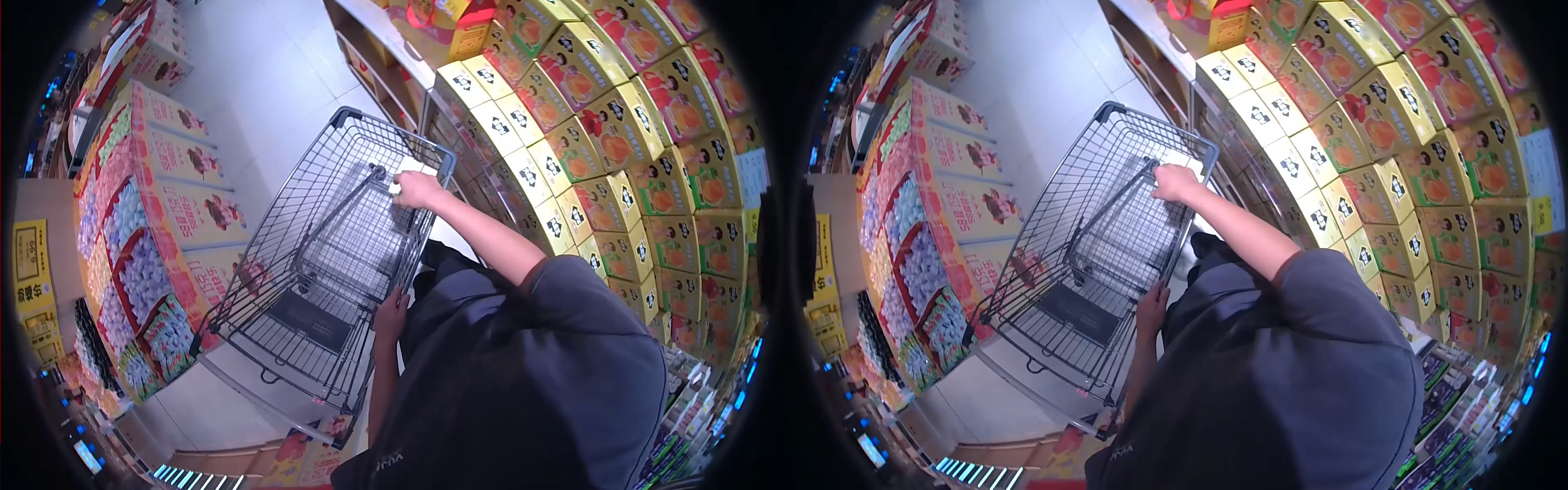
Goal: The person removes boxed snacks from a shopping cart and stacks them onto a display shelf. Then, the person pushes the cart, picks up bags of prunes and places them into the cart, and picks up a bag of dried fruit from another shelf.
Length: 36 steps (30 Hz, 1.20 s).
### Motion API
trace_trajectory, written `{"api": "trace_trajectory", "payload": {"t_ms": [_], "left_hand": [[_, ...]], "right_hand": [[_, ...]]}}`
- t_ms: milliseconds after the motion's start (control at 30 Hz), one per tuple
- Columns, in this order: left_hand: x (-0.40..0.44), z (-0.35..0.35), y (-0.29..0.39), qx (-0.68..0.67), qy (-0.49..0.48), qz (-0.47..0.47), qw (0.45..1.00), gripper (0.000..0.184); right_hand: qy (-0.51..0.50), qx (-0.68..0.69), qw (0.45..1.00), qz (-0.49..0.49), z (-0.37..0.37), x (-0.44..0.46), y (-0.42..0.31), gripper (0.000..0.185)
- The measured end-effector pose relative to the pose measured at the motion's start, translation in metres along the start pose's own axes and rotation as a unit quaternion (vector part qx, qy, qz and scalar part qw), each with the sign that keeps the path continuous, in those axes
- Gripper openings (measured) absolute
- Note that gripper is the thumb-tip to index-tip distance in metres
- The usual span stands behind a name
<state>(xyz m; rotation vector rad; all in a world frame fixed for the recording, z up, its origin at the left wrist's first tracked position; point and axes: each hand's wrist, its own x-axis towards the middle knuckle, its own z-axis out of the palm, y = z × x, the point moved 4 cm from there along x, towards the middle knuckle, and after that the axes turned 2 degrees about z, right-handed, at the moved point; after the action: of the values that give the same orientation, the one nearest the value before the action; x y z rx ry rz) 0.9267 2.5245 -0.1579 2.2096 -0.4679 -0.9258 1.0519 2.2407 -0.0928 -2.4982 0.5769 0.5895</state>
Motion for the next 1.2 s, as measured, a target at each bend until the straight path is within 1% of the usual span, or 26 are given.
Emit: {"api": "trace_trajectory", "payload": {"t_ms": [33,100,133,167,200,233,300,333,367,433,467,500,600,700,767,800,833,900,933,967,1033,1067,1100,1133,1167,1200], "left_hand": [[-0.003,0.004,-0.002,0.009,0.028,0.027,0.999,0.038],[-0.009,0.003,0.003,-0.015,0.040,0.001,0.999,0.039],[-0.011,-0.001,0.011,0.005,0.014,-0.034,0.999,0.043],[-0.014,-0.002,0.013,0.025,-0.013,-0.070,0.997,0.047],[-0.015,-0.001,0.011,0.050,0.034,-0.030,0.998,0.046],[-0.016,0.005,0.004,0.047,0.035,-0.042,0.997,0.046],[-0.022,0.004,0.009,0.072,0.078,-0.017,0.994,0.044],[-0.022,0.001,0.015,0.078,0.081,-0.008,0.994,0.041],[-0.021,0.000,0.019,0.074,0.079,-0.019,0.994,0.041],[-0.020,0.000,0.020,0.064,0.080,0.001,0.995,0.038],[-0.020,0.001,0.020,0.066,0.092,0.021,0.993,0.036],[-0.020,0.003,0.019,0.064,0.089,0.010,0.994,0.036],[-0.020,0.004,0.020,0.067,0.105,0.029,0.992,0.033],[-0.019,0.006,0.018,0.059,0.095,0.010,0.994,0.034],[-0.019,0.003,0.019,0.055,0.092,0.000,0.994,0.034],[-0.021,0.002,0.019,0.051,0.086,-0.012,0.995,0.035],[-0.021,0.003,0.016,0.052,0.091,-0.010,0.994,0.035],[-0.020,0.007,-0.008,-0.065,0.177,-0.041,0.981,0.036],[-0.018,0.012,-0.024,-0.158,0.185,-0.100,0.965,0.036],[-0.015,0.012,-0.035,-0.277,0.199,-0.157,0.927,0.042],[-0.010,0.003,-0.055,-0.443,0.169,-0.174,0.863,0.054],[-0.001,-0.003,-0.055,-0.560,0.150,-0.256,0.774,0.064],[0.003,-0.019,-0.048,-0.559,0.147,-0.247,0.777,0.064],[0.009,-0.035,-0.029,-0.652,0.092,-0.167,0.734,0.070],[0.014,-0.049,-0.010,-0.732,0.031,-0.084,0.676,0.076],[0.017,-0.060,0.003,-0.744,0.005,-0.037,0.668,0.073]], "right_hand": [[-0.022,-0.015,0.999,0.030,0.017,0.024,0.008,0.045],[-0.043,-0.002,0.997,0.070,0.044,0.058,0.031,0.045],[-0.038,0.003,0.995,0.092,0.059,0.075,0.046,0.046],[-0.103,0.004,0.987,0.126,0.065,0.086,0.055,0.050],[-0.083,-0.011,0.987,0.140,0.069,0.091,0.061,0.058],[-0.063,-0.027,0.986,0.153,0.076,0.096,0.068,0.066],[-0.053,-0.088,0.981,0.163,0.088,0.101,0.076,0.087],[-0.076,-0.124,0.976,0.159,0.096,0.106,0.079,0.109],[-0.086,-0.128,0.975,0.157,0.106,0.109,0.081,0.109],[-0.051,-0.156,0.973,0.165,0.103,0.109,0.070,0.124],[-0.068,-0.144,0.971,0.176,0.101,0.111,0.063,0.134],[-0.063,-0.132,0.974,0.172,0.106,0.116,0.062,0.135],[-0.080,-0.174,0.965,0.180,0.119,0.125,0.058,0.135],[-0.042,-0.211,0.959,0.187,0.120,0.130,0.053,0.131],[-0.053,-0.169,0.973,0.151,0.115,0.128,0.046,0.125],[-0.014,-0.140,0.983,0.120,0.109,0.123,0.039,0.121],[-0.010,-0.139,0.983,0.116,0.103,0.117,0.036,0.121],[0.014,-0.032,0.998,-0.053,0.083,0.099,0.015,0.120],[0.010,0.053,0.992,-0.118,0.068,0.085,0.007,0.118],[0.005,0.099,0.978,-0.186,0.050,0.070,-0.005,0.118],[-0.041,0.187,0.938,-0.289,0.013,0.033,-0.034,0.114],[-0.049,0.191,0.916,-0.349,-0.007,0.013,-0.049,0.111],[-0.056,0.193,0.891,-0.408,-0.025,-0.008,-0.062,0.109],[-0.064,0.221,0.866,-0.445,-0.042,-0.030,-0.075,0.108],[-0.071,0.247,0.839,-0.480,-0.053,-0.048,-0.084,0.107],[-0.078,0.259,0.818,-0.508,-0.055,-0.059,-0.090,0.108]]}}
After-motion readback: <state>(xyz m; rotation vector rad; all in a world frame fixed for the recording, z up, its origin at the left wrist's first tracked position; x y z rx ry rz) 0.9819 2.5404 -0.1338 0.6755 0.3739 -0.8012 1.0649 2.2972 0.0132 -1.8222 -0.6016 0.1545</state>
